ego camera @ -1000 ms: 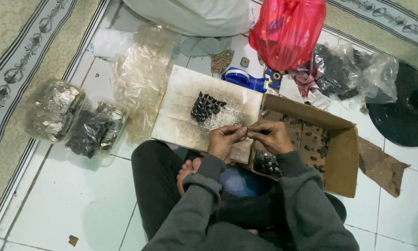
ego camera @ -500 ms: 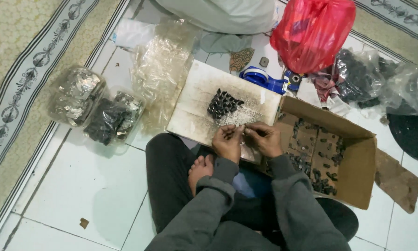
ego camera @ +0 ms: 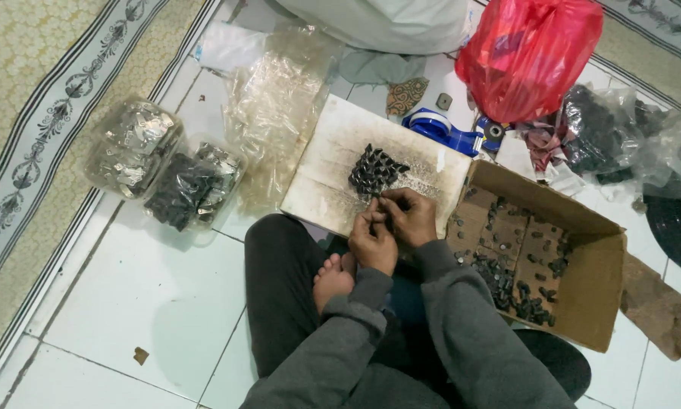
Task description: The person sits on the floor and repeatedly picks up small metal components from a cardboard box. They join two pieces together by hand and place the assembled unit onto a white board. The process continues with multiple units being assembled and stacked.
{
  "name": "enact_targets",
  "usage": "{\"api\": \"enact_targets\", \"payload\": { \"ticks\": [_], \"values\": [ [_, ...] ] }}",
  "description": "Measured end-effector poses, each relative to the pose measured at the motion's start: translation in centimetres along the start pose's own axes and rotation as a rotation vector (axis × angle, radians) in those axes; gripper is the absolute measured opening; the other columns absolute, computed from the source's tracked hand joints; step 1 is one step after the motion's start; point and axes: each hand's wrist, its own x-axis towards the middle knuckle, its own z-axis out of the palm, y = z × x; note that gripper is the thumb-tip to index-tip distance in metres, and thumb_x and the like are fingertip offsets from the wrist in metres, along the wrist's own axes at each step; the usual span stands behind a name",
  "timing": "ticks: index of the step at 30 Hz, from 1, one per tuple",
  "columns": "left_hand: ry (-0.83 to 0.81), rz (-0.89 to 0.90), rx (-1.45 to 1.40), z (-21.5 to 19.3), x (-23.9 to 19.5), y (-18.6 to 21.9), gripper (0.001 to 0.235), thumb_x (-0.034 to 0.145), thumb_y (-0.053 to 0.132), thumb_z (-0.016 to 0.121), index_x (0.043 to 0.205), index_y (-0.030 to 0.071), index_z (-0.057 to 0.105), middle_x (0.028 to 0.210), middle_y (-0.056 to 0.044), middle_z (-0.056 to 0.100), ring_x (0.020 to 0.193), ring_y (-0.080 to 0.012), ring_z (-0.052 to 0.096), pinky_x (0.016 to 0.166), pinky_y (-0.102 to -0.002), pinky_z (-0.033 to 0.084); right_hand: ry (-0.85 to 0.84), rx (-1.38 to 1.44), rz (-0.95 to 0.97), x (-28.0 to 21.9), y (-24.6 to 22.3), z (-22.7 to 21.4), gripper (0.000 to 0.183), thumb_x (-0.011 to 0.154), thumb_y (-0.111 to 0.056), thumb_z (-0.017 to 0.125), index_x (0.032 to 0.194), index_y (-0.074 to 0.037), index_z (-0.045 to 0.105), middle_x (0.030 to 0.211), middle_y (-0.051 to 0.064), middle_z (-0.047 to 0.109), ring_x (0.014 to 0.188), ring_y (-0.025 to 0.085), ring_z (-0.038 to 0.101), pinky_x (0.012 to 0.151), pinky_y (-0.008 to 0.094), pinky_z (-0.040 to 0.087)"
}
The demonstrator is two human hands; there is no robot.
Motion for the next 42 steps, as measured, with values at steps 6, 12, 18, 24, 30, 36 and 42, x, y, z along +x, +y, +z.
{"api": "enact_targets", "payload": {
  "ticks": [6,12,18,24,30,36,42],
  "values": [
    [0.043,0.049,0.030,0.2,1.0,-1.8,0.020,0.093,-0.005,0.057,0.083,0.012,0.058,0.117,-0.023,0.078,0.104,-0.0403,0.076,0.078,-0.048,0.066,0.057,-0.057,-0.006,0.2,1.4,1.7,0.015,0.087,-0.006,0.088,0.101,-0.009,0.086,0.087,0.017,0.081,0.086,0.033,0.080,0.071,0.041,0.064],
    [0.020,0.012,-0.012,-0.2,1.0,-1.5,0.020,0.099,-0.004,0.055,0.085,0.010,0.057,0.120,-0.025,0.076,0.102,-0.0384,0.077,0.076,-0.047,0.066,0.044,0.027,0.058,-0.2,-0.3,1.3,0.015,0.091,-0.005,0.085,0.106,-0.007,0.085,0.092,0.017,0.082,0.092,0.030,0.080,0.075,0.041,0.064],
    [-0.019,0.015,-0.013,-0.6,0.3,-1.3,0.020,0.099,-0.005,0.056,0.087,0.011,0.056,0.122,-0.022,0.077,0.101,-0.0351,0.078,0.077,-0.044,0.068,0.033,0.098,0.053,-1.1,-1.5,0.2,0.027,0.089,-0.005,0.086,0.116,-0.008,0.083,0.093,0.016,0.082,0.088,0.024,0.080,0.078,0.039,0.064],
    [-0.265,0.035,-0.003,0.3,-2.9,2.6,0.013,0.101,0.000,0.059,0.099,0.012,0.058,0.122,-0.018,0.077,0.106,-0.0387,0.075,0.079,-0.048,0.068,0.155,0.153,0.079,-3.8,-1.8,-5.6,0.025,0.096,-0.008,0.083,0.121,-0.006,0.081,0.103,0.014,0.083,0.091,0.019,0.077,0.083,0.038,0.064],
    [-0.744,0.081,0.125,4.2,-6.9,0.5,0.016,0.106,0.000,0.055,0.115,0.011,0.063,0.110,-0.015,0.074,0.101,-0.0418,0.074,0.063,-0.049,0.070,0.327,0.083,0.157,-6.6,6.7,-16.8,0.015,0.106,-0.007,0.076,0.117,0.003,0.077,0.095,0.023,0.077,0.088,0.034,0.077,0.074,0.048,0.064],
    [-0.966,0.142,0.392,10.4,-6.9,-1.9,0.020,0.106,-0.001,0.051,0.123,0.001,0.062,0.115,-0.023,0.068,0.106,-0.0517,0.067,0.074,-0.063,0.068,0.241,-0.231,0.362,-9.6,19.7,-28.3,0.022,0.108,-0.014,0.079,0.121,0.004,0.075,0.110,0.026,0.075,0.111,0.049,0.070,0.089,0.063,0.060],
    [-0.916,-0.409,0.603,16.5,-6.5,-0.7,0.021,0.104,0.019,0.055,0.119,0.006,0.062,0.114,-0.021,0.066,0.105,-0.0363,0.069,0.091,-0.055,0.058,0.039,-0.290,0.522,-9.0,20.7,-27.3,0.027,0.100,-0.012,0.079,0.120,0.006,0.076,0.115,0.028,0.074,0.116,0.052,0.068,0.098,0.070,0.059]
  ]
}}
